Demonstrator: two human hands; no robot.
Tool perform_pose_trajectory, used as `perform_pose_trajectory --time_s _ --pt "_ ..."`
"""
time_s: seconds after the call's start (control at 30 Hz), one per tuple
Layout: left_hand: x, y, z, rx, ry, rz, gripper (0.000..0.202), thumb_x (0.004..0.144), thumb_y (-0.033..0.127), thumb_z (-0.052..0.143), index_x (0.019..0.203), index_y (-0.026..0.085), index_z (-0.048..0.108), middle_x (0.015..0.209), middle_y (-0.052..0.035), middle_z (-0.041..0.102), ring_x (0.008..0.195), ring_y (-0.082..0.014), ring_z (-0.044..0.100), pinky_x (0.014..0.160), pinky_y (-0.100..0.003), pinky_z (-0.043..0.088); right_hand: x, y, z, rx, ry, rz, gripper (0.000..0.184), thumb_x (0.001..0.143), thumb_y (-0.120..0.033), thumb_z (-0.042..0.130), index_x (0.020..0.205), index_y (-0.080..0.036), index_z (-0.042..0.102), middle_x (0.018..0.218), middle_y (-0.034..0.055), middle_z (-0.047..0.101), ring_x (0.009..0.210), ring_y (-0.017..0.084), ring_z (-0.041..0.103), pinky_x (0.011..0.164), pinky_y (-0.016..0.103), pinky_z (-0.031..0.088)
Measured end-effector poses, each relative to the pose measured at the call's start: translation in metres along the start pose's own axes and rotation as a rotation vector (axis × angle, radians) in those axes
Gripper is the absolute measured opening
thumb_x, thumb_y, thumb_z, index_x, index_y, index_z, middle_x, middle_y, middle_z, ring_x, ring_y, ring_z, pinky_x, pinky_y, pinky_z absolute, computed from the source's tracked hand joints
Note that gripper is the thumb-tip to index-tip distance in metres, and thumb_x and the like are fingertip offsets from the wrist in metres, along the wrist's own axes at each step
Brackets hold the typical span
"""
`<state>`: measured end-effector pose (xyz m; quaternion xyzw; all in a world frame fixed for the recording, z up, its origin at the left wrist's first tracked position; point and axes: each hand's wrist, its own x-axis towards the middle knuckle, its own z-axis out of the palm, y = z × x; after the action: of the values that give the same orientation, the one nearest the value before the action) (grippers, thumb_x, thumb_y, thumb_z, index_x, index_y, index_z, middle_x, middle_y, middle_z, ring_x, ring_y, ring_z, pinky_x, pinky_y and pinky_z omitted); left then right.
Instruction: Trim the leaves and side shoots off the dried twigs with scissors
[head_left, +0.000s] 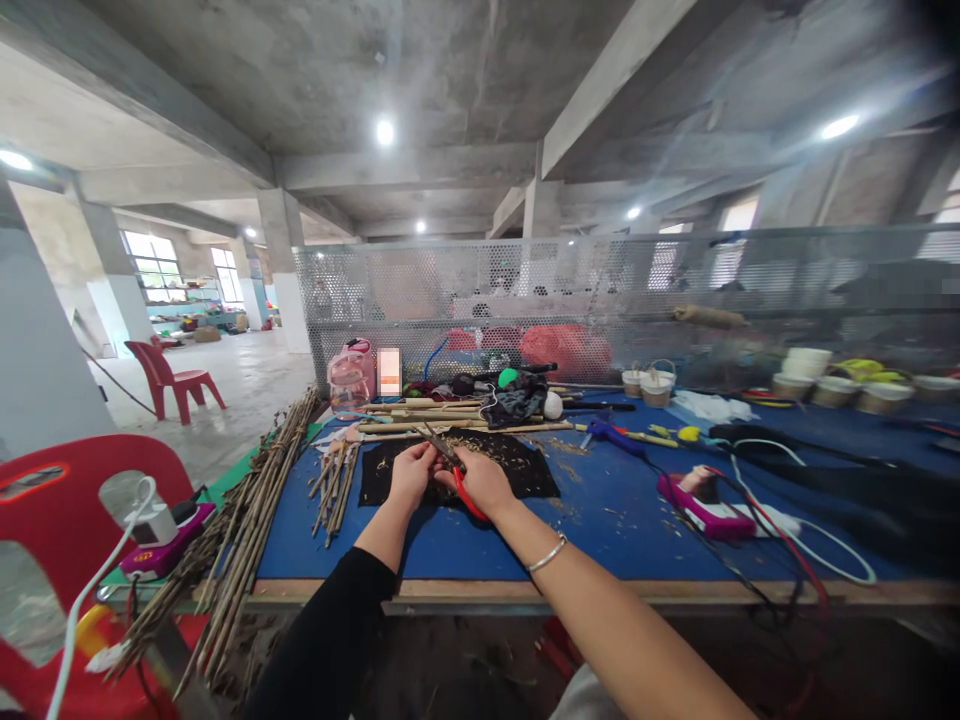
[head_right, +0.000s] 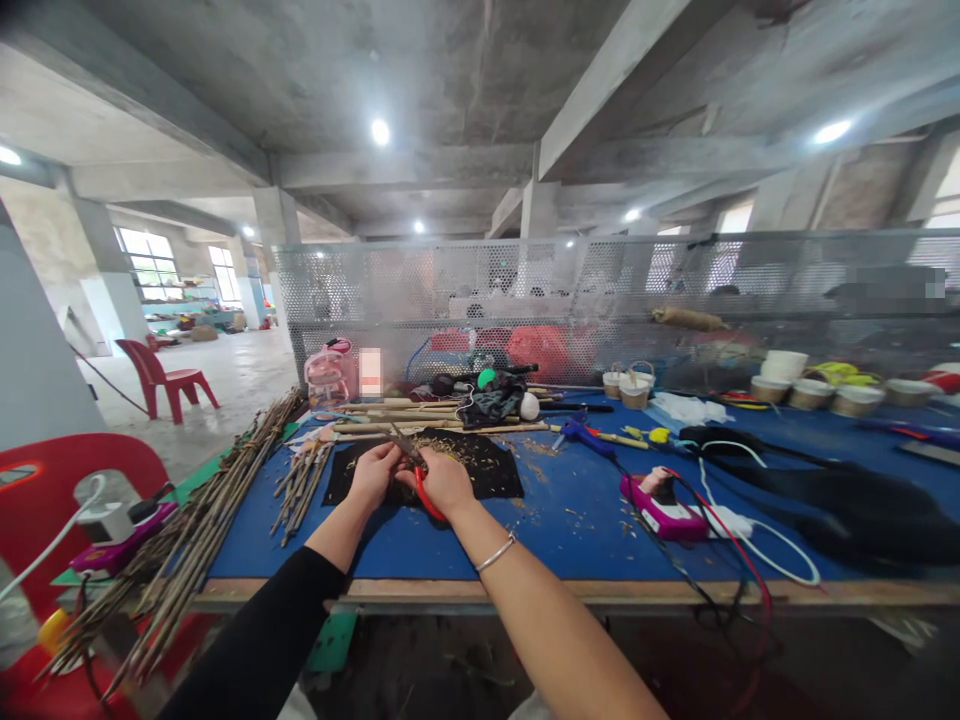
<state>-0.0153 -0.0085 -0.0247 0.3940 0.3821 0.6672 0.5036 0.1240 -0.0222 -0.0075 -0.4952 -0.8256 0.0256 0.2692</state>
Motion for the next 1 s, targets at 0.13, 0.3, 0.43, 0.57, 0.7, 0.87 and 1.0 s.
perform_pose_trajectory --time_s 0.13,0.3,0.43,0.57,0.7,0.87,1.0 --pt "-0.0001 0.0007 0.0000 0.055 0.044 0.023 0.035 0.051 0.040 0.074 0.070 0.011 0.066 0.056 -0.0006 0.058 0.051 -0.0085 0.050 0.050 -0.019 0.041 0.0002 -0.0007 -0.0010 -0.039 -0.049 0.063 0.050 0.079 -0.063 0.040 0.103 -0.023 0.056 0.088 0.0080 0.067 0.084 0.022 0.063 0.069 0.026 0.041" --pt "-0.0016 0.0016 0.0000 0.129 0.069 0.076 0.031 0.059 0.041 0.069 0.071 0.012 0.065 0.056 -0.0005 0.058 0.051 -0.0092 0.050 0.047 -0.019 0.041 0.0002 -0.0002 -0.0009 -0.024 -0.023 0.042 0.049 0.078 -0.062 0.043 0.102 -0.021 0.055 0.090 0.0085 0.066 0.087 0.023 0.062 0.071 0.027 0.042" --pt "-0.0029 0.0031 0.0007 0.138 0.063 0.075 0.029 0.061 0.042 0.067 0.070 0.014 0.064 0.058 -0.0001 0.058 0.052 -0.0096 0.051 0.051 -0.021 0.044 0.0002 0.0006 0.0006 0.042 0.016 -0.035 0.050 0.075 -0.058 0.051 0.107 -0.020 0.051 0.101 0.0078 0.063 0.097 0.022 0.058 0.078 0.028 0.041" --pt "-0.0038 0.0042 0.0019 0.121 0.049 0.090 0.031 0.061 0.043 0.067 0.072 0.014 0.063 0.060 0.0000 0.058 0.053 -0.0097 0.051 0.052 -0.020 0.044 0.0018 0.0031 0.0045 0.087 0.029 -0.061 0.051 0.075 -0.053 0.054 0.111 -0.017 0.050 0.105 0.0098 0.060 0.101 0.022 0.055 0.083 0.029 0.040" --pt "-0.0043 0.0042 0.0030 0.115 0.034 0.081 0.031 0.060 0.043 0.068 0.071 0.014 0.063 0.060 0.0000 0.058 0.053 -0.0101 0.051 0.052 -0.021 0.044 0.0026 0.0045 0.0062 0.108 0.037 -0.067 0.054 0.073 -0.052 0.058 0.112 -0.017 0.050 0.108 0.0107 0.059 0.103 0.022 0.053 0.085 0.030 0.039" --pt "-0.0028 0.0018 0.0020 0.088 -0.011 0.077 0.034 0.057 0.044 0.069 0.070 0.013 0.062 0.058 -0.0002 0.058 0.051 -0.0091 0.049 0.052 -0.021 0.043 0.0017 0.0028 0.0022 0.134 0.014 -0.045 0.046 0.076 -0.052 0.054 0.109 -0.020 0.053 0.103 0.0080 0.063 0.096 0.021 0.058 0.079 0.027 0.041" --pt "-0.0012 0.0001 0.0003 0.064 -0.003 0.087 0.036 0.057 0.046 0.069 0.070 0.013 0.062 0.058 0.0003 0.057 0.052 -0.0088 0.049 0.052 -0.021 0.043 0.0010 0.0016 -0.0008 0.124 -0.026 -0.002 0.045 0.077 -0.055 0.051 0.108 -0.023 0.055 0.095 0.0061 0.067 0.091 0.021 0.061 0.074 0.026 0.042"
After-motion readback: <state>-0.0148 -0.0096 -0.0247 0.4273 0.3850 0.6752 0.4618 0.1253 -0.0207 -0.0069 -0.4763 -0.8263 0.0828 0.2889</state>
